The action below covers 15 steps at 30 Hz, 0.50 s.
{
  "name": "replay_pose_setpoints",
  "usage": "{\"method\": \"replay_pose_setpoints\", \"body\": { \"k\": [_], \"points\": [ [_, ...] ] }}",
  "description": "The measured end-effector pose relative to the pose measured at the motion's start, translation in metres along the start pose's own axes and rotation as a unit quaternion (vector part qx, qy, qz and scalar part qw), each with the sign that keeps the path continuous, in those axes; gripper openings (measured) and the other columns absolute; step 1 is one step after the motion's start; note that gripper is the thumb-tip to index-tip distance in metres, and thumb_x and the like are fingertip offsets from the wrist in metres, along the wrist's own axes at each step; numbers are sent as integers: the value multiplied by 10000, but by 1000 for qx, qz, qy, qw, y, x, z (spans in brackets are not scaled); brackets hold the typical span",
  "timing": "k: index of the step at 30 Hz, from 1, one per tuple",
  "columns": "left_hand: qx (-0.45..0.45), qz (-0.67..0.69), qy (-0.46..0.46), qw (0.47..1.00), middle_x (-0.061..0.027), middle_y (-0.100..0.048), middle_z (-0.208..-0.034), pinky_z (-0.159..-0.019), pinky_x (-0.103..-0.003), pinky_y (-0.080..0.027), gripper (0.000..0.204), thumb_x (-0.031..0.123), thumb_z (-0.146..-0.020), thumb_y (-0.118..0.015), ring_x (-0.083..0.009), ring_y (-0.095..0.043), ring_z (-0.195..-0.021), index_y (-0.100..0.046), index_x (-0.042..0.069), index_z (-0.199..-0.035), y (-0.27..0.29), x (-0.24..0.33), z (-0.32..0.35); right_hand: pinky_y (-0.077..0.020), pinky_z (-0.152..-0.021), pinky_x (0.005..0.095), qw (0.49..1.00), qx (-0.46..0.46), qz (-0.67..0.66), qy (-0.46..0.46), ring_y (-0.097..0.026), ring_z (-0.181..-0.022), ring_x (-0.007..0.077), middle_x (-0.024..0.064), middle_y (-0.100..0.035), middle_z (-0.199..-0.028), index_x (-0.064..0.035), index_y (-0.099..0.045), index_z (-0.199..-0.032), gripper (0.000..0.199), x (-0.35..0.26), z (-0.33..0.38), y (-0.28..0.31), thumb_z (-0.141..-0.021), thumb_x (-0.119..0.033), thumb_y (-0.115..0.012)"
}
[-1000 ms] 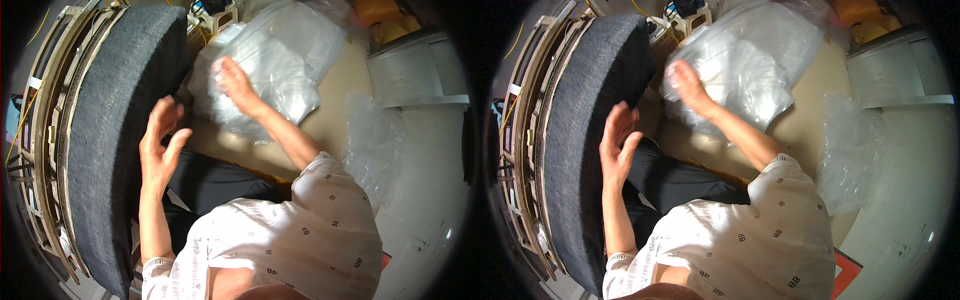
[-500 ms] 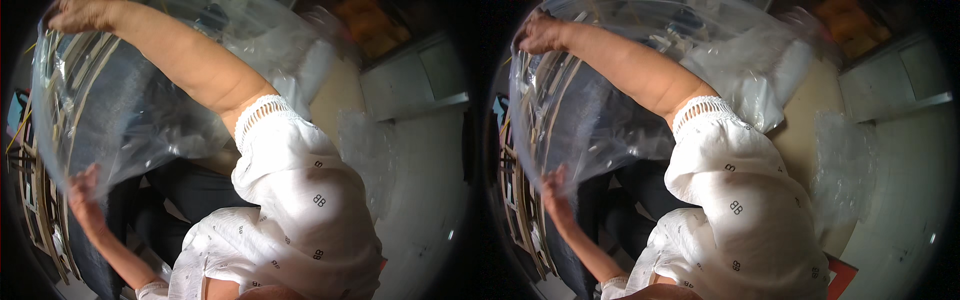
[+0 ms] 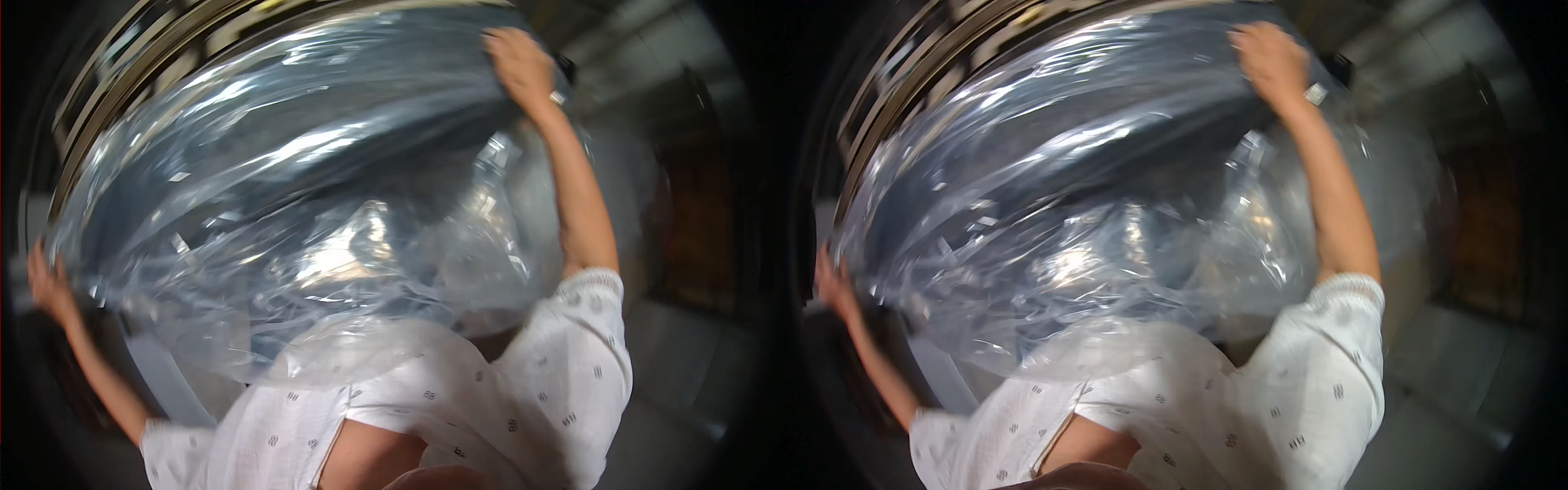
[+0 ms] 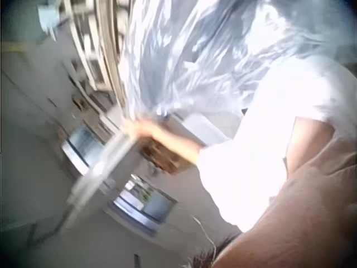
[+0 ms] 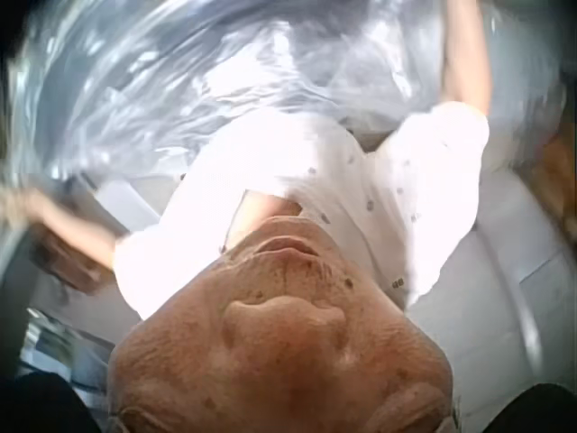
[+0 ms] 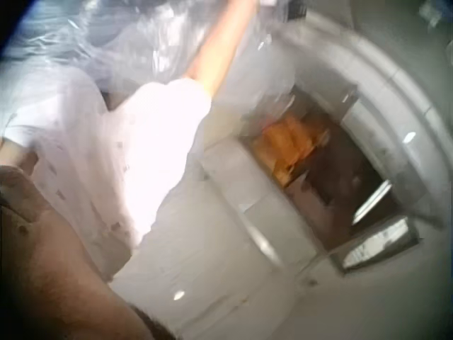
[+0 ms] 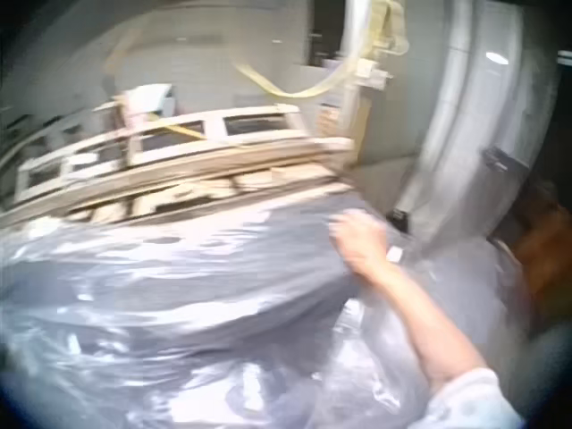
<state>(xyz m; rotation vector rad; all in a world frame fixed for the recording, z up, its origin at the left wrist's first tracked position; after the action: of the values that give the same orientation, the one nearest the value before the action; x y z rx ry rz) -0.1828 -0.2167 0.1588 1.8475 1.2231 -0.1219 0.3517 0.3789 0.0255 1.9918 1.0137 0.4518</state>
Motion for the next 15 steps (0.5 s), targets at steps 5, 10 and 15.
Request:
{"method": "replay_pose_setpoints", "body": {
  "k": [5, 10, 15],
  "points": [
    [-108, 235, 44, 965, -181, -483, -1253, -978, -377, -348, 676, 460, -717, -681, -305, -429, -1201, -502, 31, -1208, 15, 153, 61, -304, -1014, 366, 971, -157, 97, 155, -364, -1243, 299, 120, -398, -1351, -139, -476, -1269, 388, 49, -5, -29, -907, -277, -465],
    [-198, 333, 134, 912, -199, -363, -1351, -1012, -419, -291, 813, 589, -714, -608, -340, -328, -1264, -435, 22, -1271, 14, 152, 109, -195, -1067, 358, 964, -254, -80, -26, -241, -1324, 285, 155, -281, -1421, -120, -353, -1363, 466, 115, 14, -10, -942, -315, -402],
    [-287, 190, 280, 896, -164, -526, -1157, -815, -426, -447, 576, 529, -861, -444, -336, -550, -1001, -494, 83, -1220, -3, 77, 115, -239, -1050, 365, 950, -313, -14, -12, -303, -1292, 307, 169, -315, -1400, -100, -386, -1342, 460, 145, -4, -16, -935, -313, -423]
  ]
}}
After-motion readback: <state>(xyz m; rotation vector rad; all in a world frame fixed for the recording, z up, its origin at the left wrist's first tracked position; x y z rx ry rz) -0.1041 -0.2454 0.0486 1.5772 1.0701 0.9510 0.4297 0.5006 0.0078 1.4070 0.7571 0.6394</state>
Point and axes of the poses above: each hand's wrist, its own z-axis away from the middle knuckle, its own y-axis out of the back of the hand, x = y × z, the point moved 5 cm from there along -z, towards the middle knuckle
